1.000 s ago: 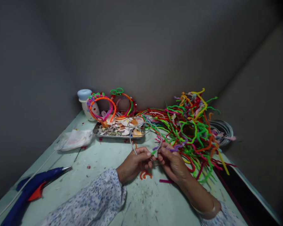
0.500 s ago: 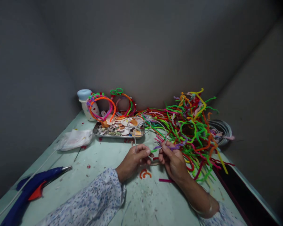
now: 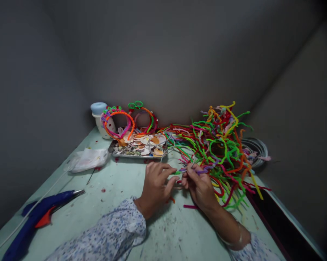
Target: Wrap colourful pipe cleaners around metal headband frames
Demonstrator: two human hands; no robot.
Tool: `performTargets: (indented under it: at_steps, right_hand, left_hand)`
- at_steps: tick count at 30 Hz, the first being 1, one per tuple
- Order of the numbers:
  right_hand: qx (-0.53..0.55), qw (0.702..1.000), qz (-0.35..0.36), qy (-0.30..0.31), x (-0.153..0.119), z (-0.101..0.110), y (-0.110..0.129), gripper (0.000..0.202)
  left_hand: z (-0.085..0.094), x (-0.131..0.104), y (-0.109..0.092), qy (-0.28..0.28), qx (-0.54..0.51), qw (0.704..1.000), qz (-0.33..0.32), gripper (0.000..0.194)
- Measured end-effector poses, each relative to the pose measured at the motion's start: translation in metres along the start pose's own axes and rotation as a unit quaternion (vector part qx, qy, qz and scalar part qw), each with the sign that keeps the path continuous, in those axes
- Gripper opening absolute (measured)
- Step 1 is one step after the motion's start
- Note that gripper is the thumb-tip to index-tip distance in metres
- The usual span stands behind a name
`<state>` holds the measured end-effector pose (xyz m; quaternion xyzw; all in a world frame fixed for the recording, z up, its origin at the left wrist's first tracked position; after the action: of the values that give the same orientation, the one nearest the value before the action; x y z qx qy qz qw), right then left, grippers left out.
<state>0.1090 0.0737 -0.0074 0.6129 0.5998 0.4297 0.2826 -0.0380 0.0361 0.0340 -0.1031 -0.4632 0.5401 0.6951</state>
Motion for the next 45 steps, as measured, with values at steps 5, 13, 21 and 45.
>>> performTargets:
  at_steps: [5,13,21,45]
  right_hand:
    - [-0.030,0.999,0.015,0.014,0.000,0.002,-0.004,0.022]
    - [-0.123,0.983,0.123,-0.051,-0.007,0.009,0.013,0.013]
    - [-0.281,0.916,0.286,0.023,-0.018,-0.005,0.022,0.009]
    - [-0.336,0.903,0.267,0.032,-0.015,-0.003,0.014,0.013]
  left_hand:
    - [-0.003,0.001,0.003,0.027,-0.025,0.999,0.017,0.012]
    - [0.003,0.001,0.005,-0.028,-0.035,0.998,0.051,0.014]
    - [-0.007,-0.002,0.006,0.040,-0.018,0.998,0.037,0.019]
    - [-0.005,-0.001,0.009,0.023,-0.023,0.999,0.036,0.021]
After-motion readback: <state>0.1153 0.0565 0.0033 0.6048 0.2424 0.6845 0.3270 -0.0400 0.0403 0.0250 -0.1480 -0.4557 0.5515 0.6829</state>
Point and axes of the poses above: each hand's wrist, its own x-axis towards the middle knuckle, its own z-axis out of the back of the hand, y = z × x, the point moved 5 cm from there along x, towards the middle knuckle, and after that the axes turned 9 degrees about z, right-handed, at the moved point
